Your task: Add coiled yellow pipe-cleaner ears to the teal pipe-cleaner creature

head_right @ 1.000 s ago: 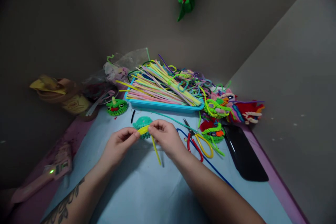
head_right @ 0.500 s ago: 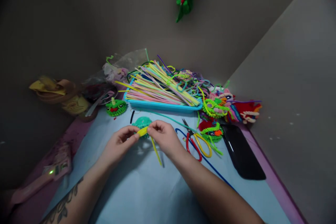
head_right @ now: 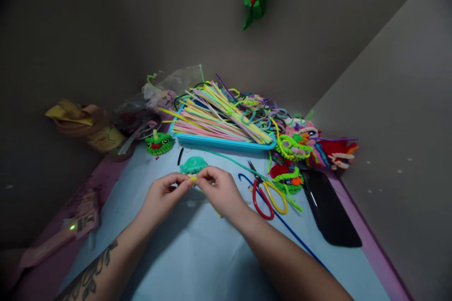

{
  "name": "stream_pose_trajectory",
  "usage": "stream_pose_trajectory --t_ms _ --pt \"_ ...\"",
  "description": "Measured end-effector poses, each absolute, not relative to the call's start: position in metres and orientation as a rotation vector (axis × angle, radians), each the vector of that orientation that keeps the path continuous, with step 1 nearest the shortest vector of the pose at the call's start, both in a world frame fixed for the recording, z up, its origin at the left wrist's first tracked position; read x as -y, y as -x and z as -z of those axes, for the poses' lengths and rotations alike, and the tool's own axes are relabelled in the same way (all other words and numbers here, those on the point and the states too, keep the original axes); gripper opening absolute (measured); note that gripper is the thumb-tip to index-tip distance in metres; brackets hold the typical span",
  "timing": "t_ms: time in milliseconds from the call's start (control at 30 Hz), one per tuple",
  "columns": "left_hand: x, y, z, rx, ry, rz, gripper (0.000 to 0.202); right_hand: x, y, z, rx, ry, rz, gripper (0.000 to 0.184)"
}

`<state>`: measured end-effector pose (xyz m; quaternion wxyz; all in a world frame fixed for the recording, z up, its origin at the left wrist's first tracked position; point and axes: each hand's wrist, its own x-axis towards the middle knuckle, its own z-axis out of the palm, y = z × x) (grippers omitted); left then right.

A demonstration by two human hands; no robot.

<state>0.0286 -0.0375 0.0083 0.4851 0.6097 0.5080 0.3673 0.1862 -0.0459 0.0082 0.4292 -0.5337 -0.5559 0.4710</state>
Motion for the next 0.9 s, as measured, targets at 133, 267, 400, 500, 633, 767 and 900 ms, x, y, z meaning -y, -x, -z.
stream_pose_trajectory --t_ms 133,267,400,500,633,767,900 --pt "0.039 -0.030 -0.010 -1.262 -1.533 -0.926 0.021 0.046 -0.187 -0.010 1.488 1.387 -1.041 0.009" --pt "0.039 -0.030 -0.009 -1.299 -1.598 -0.919 0.021 0.047 -0.188 -0.013 1.607 1.403 -0.896 0.010" --pt "0.040 -0.031 -0.010 -1.319 -1.611 -0.937 0.019 0.048 -0.188 -0.013 1.592 1.409 -0.900 0.012" --pt "0.042 -0.031 -0.012 -1.316 -1.607 -0.969 0.019 0.050 -0.187 -0.012 1.547 1.419 -0.917 0.011" --pt "0.043 -0.032 -0.011 -1.316 -1.589 -0.990 0.019 0.051 -0.184 -0.010 1.342 1.390 -1.168 0.012" --pt "0.045 -0.034 -0.011 -1.311 -1.480 -1.013 0.018 0.051 -0.180 -0.008 1.149 1.273 -1.336 0.019" --pt "0.047 -0.038 -0.011 -1.273 -1.320 -1.019 0.019 0.052 -0.175 -0.005 1.015 1.149 -1.411 0.022"
